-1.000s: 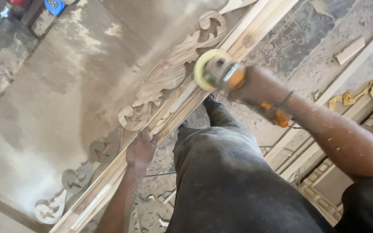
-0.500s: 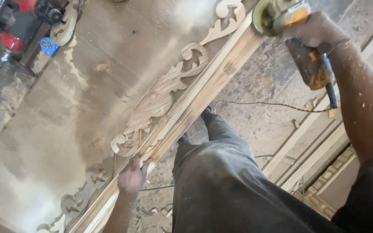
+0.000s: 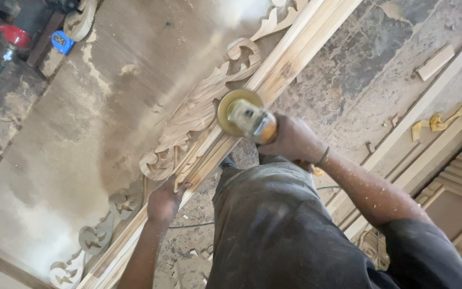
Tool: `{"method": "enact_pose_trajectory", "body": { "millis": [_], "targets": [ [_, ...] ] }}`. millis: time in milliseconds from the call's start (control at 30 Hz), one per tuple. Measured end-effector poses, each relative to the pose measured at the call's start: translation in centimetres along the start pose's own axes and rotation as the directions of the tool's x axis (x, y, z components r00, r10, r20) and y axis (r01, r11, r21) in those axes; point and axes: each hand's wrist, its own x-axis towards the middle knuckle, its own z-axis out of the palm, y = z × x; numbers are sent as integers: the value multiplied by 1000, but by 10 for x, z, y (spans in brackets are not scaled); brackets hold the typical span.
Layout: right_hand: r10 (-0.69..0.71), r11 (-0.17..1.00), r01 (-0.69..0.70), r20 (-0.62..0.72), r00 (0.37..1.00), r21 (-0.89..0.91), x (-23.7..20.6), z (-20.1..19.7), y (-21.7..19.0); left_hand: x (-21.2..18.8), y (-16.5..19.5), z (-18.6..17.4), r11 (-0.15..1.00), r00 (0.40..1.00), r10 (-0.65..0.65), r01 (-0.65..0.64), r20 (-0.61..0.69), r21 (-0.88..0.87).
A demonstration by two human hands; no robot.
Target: The person holds a thin wooden strip against a carved wooden panel and sands its surface using an angle grinder, moving the tool along the strip while steadying it with the other hand. They reposition the strip and continue sanding along its length.
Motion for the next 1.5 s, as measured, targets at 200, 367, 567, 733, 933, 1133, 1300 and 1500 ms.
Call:
{"method": "enact_pose_trajectory", "body": {
  "millis": [200, 367, 567, 733, 933, 1133, 1300, 1500],
  "targets": [
    [100, 994, -103, 62, 993, 41, -3, 15, 8, -2, -11, 3, 992, 998, 56, -61, -42, -113],
    [246, 967, -231, -156, 957, 110, 50, -72, 98, 6, -21, 5, 990, 992, 116, -120, -50, -73],
    [19, 981, 53, -367, 930, 187, 47, -99, 113, 3, -12, -9, 988, 998, 55, -52, 16, -148],
    [129, 970, -112, -66, 989, 215, 1, -2, 36, 4, 8, -29, 973, 996, 80, -68, 45, -220],
    [18, 998, -16, -27, 999, 60, -22, 36, -5, 3, 6, -24, 961, 992, 122, -115, 12, -252],
    [194, 961, -149, -185, 963, 233, 26, -45, 90, 13, -10, -2, 947, 986, 167, -166, -20, -275],
    [96, 921, 57, -365, 926, 386, 37, -75, 110, 16, -8, -11, 949, 990, 78, -38, 115, -312],
    [37, 976, -15, -100, 994, 217, -13, 10, 20, 23, 1, -33, 956, 981, 88, -35, 171, -292]
  ]
}}
